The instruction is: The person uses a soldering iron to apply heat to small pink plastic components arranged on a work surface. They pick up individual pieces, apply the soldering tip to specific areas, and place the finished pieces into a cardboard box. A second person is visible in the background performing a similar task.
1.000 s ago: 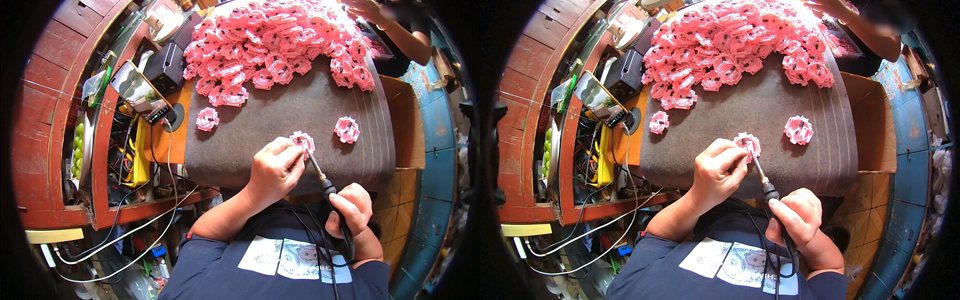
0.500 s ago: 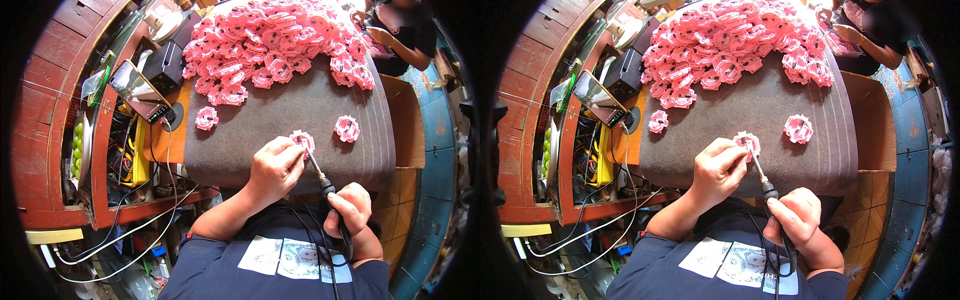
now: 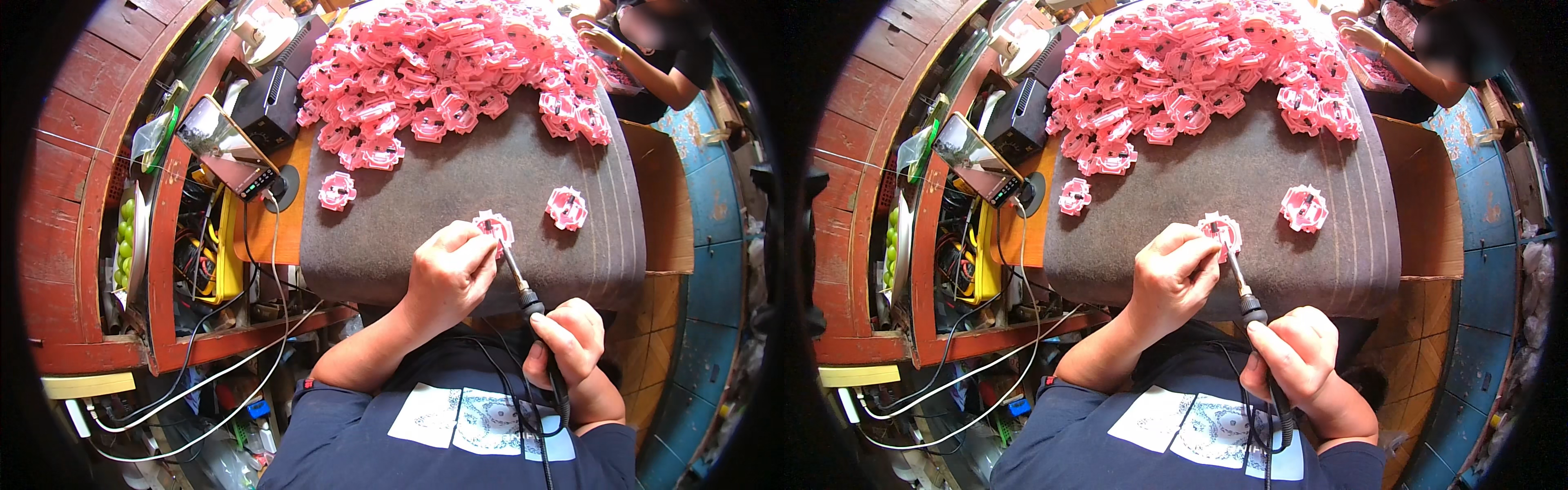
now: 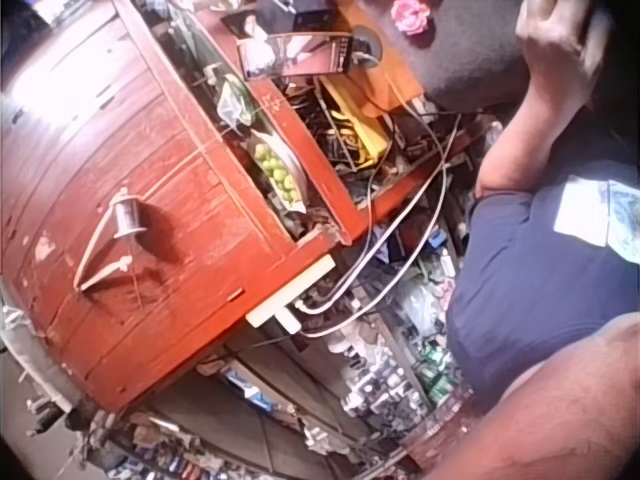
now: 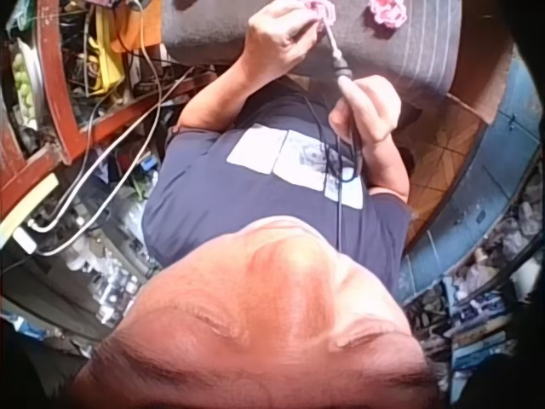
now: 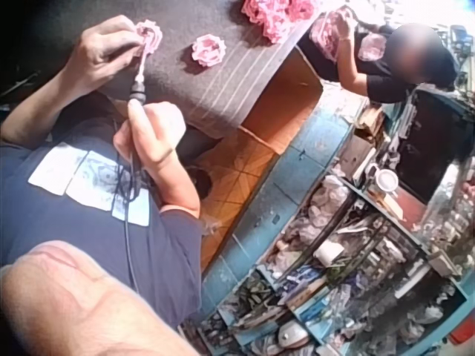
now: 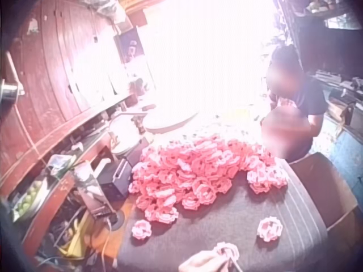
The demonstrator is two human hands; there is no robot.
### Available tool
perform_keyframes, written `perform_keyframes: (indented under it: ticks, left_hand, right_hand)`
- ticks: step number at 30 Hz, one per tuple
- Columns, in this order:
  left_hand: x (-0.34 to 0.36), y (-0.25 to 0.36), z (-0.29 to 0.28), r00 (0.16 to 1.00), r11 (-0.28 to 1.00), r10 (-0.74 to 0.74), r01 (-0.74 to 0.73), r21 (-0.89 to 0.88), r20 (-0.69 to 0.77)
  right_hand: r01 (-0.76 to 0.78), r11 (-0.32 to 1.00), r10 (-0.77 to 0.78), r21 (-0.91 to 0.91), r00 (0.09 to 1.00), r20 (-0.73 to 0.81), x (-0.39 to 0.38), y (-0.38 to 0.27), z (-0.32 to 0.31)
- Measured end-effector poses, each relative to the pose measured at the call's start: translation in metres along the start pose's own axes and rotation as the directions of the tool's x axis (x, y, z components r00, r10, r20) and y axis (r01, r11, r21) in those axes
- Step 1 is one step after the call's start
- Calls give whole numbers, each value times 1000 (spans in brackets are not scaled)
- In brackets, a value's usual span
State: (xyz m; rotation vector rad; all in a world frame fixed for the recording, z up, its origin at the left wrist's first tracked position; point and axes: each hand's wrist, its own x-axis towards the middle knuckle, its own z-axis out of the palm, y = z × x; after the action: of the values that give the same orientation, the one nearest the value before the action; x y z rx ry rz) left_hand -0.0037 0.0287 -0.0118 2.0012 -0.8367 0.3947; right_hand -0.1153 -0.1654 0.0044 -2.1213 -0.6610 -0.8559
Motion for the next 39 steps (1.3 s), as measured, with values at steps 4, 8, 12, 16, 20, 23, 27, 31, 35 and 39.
perform_keyframes:
  ticks: [4,8,12,16,20,23,27,31,35,39]
  left_hand:
    - [0,0,-1,1000,1000,-4,4,11,-1]
    - [-2,1,0,1000,1000,-10,10,29,8]
    - [-1,0,1,1000,1000,8,-7,22,-16]
    - [-1,2,0,1000,1000,14,-14,13,-26]
    - [-2,1,0,1000,1000,9,-9,16,-11]
    - [-3,1,2,1000,1000,15,-15,5,-15]
    - [-5,-1,3,1000,1000,15,-15,21,-25]
    - [-5,-1,0,1000,1000,12,-12,15,-24]
    - [-4,0,0,1000,1000,19,-18,25,-25]
    - [-2,1,3,999,999,35,-35,20,-17]
  right_hand:
    - [-24,1000,24,2,997,-68,-5,1,-7]
    - [-88,996,85,-22,990,-113,-8,3,-6]
    - [-144,987,136,-75,985,-106,-9,5,0]
    - [-189,982,186,-11,973,-134,-18,9,11]
    - [-85,994,92,63,988,-122,-14,19,15]
    - [-119,988,131,94,983,-132,-19,21,18]
    - [-138,989,143,47,982,-122,-26,25,22]
    - [-150,987,157,63,980,-126,-27,24,25]
    - [-148,986,157,76,978,-140,-28,26,25]
    - [-147,987,155,65,979,-134,-24,24,22]
